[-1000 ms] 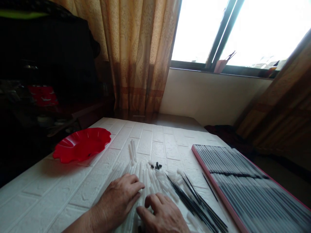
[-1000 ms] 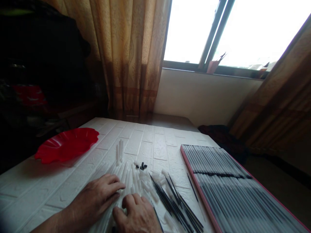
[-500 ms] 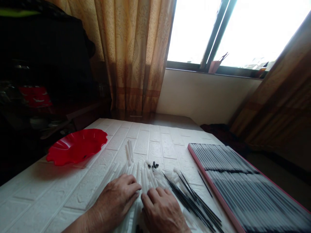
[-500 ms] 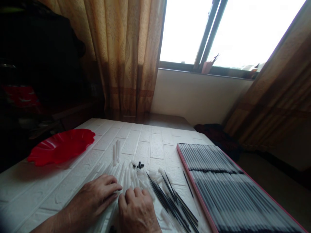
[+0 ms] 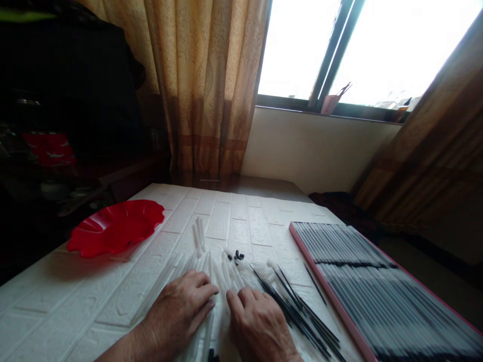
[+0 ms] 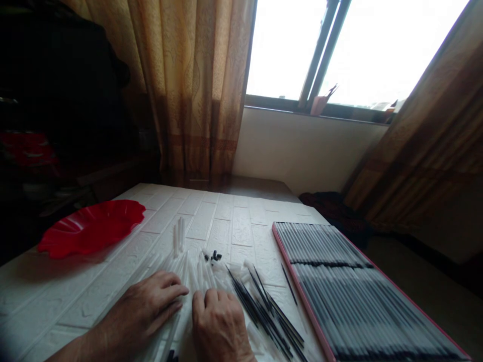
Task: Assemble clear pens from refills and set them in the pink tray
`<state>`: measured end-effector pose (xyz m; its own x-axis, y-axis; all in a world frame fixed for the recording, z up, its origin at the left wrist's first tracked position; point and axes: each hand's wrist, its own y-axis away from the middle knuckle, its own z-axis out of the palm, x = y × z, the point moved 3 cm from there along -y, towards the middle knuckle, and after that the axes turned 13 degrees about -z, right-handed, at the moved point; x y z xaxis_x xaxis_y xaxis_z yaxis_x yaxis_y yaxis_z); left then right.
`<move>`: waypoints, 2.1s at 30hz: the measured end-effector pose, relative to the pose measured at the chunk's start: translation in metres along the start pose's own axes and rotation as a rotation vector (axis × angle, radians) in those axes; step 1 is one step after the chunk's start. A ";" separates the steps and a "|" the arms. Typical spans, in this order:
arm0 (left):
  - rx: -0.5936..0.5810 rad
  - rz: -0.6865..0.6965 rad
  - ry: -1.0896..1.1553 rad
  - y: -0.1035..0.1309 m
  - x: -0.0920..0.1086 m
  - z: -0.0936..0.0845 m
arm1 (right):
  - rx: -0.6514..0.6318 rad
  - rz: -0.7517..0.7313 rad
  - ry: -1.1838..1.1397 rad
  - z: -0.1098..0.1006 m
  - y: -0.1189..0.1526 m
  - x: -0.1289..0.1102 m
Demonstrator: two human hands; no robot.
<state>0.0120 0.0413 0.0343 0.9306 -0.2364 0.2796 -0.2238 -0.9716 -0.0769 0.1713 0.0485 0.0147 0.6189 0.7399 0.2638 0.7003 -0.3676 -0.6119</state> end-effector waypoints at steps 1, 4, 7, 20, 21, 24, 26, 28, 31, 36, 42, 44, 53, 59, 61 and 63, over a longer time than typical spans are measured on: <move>0.012 0.006 -0.001 0.001 -0.001 0.001 | -0.007 0.039 -0.003 0.000 0.002 0.003; 0.077 0.020 -0.004 0.002 -0.004 0.002 | -0.016 0.147 -0.054 -0.008 0.006 0.017; 0.281 0.094 -0.024 0.004 -0.002 -0.005 | -0.088 0.212 -0.230 -0.028 0.005 0.041; 0.506 0.337 0.054 0.009 0.020 -0.016 | -0.109 0.401 -0.979 -0.068 -0.001 0.083; 0.491 0.321 0.078 0.008 0.019 -0.016 | -0.091 0.444 -0.943 -0.067 0.002 0.091; 0.434 0.271 0.119 0.008 0.016 -0.017 | -0.137 0.500 -0.757 -0.068 0.012 0.110; 0.407 0.250 0.122 0.007 0.015 -0.018 | -0.332 0.462 -0.662 -0.066 0.018 0.112; 0.389 0.239 0.120 0.008 0.014 -0.017 | -0.566 0.415 -0.609 -0.063 0.023 0.105; 0.396 0.233 0.100 0.008 0.012 -0.016 | -0.785 0.401 -0.533 -0.062 0.025 0.087; 0.372 0.232 0.124 0.006 0.011 -0.013 | -0.994 0.385 -0.332 -0.059 0.011 0.064; 0.405 0.282 0.091 0.005 0.013 -0.015 | -0.937 0.315 -0.275 -0.059 0.017 0.066; 0.422 0.289 0.075 0.005 0.013 -0.014 | -0.796 0.341 -0.263 -0.061 0.021 0.075; 0.497 0.284 0.053 0.005 0.016 -0.018 | -0.071 0.439 -0.959 -0.074 0.009 0.091; 0.541 0.271 0.043 0.006 0.017 -0.020 | 0.228 0.496 -1.160 -0.079 0.005 0.082; 0.520 0.267 0.054 0.006 0.017 -0.020 | 0.257 0.504 -1.260 -0.078 0.004 0.080; 0.494 0.265 0.068 0.005 0.018 -0.021 | 0.240 0.525 -1.312 -0.077 0.003 0.078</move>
<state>0.0216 0.0316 0.0587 0.8365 -0.4877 0.2498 -0.2696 -0.7632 -0.5872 0.2492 0.0618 0.0915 -0.0799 0.5754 -0.8139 0.3397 -0.7520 -0.5650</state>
